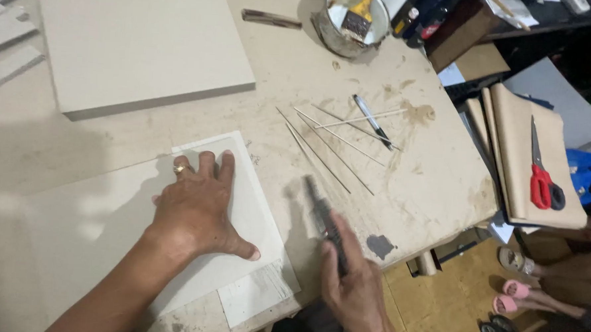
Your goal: The person is using a utility knife to cut cardboard sheets on a workbench and then stacking the cut pieces.
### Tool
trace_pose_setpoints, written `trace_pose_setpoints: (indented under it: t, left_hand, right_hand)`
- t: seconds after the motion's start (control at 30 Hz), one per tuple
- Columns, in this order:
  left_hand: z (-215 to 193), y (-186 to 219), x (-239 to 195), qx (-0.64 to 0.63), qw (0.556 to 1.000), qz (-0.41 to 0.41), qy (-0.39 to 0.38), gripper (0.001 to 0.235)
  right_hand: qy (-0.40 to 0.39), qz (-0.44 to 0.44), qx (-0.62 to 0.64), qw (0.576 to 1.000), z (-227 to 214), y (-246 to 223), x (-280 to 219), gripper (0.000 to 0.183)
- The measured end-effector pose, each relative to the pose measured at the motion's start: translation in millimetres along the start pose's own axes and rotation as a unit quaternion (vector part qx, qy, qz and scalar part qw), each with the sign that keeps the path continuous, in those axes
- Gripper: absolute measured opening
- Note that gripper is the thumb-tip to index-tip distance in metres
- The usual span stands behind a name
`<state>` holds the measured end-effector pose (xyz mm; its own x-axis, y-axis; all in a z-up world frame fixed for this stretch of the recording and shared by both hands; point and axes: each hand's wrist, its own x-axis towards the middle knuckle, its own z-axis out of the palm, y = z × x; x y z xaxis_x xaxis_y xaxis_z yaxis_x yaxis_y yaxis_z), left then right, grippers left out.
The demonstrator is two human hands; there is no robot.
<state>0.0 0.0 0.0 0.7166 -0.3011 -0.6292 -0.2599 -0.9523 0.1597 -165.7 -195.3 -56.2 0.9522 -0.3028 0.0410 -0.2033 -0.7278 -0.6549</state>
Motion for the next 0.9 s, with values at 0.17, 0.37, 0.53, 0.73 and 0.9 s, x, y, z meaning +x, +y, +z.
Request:
trace_pose_setpoints:
  t: [0.17, 0.37, 0.53, 0.73, 0.9]
  left_hand:
    - [-6.6, 4.8, -6.3, -0.001, 1.0, -0.01, -0.016, 0.16]
    - [-2.8, -11.9, 0.1, 0.024, 0.999, 0.017, 0.023, 0.147]
    - [13.0, -73.9, 21.9, 0.003, 0.992, 0.003, 0.128, 0.147]
    - [-5.8, -94.6, -12.7, -0.099, 0.975, -0.027, 0.196, 0.102]
    - [12.6, -119.7, -32.2, -0.149, 0.982, -0.054, 0.101, 0.072]
  right_hand:
    - [-0.111, -0.014, 0.061, 0.992, 4.7, -13.1, 2.6, 0.055]
    - [-0.072, 0.034, -0.019, 0.997, 2.7, 18.9, 41.0, 0.059]
    - [-0.018, 0.105, -0.13, 0.986, -10.0, 19.4, 42.0, 0.06]
    - [0.252, -0.153, -0.176, 0.939, -3.5, 46.1, 2.7, 0.049]
    - [0.036, -0.064, 0.128, 0.989, 21.5, -2.0, -109.8, 0.029]
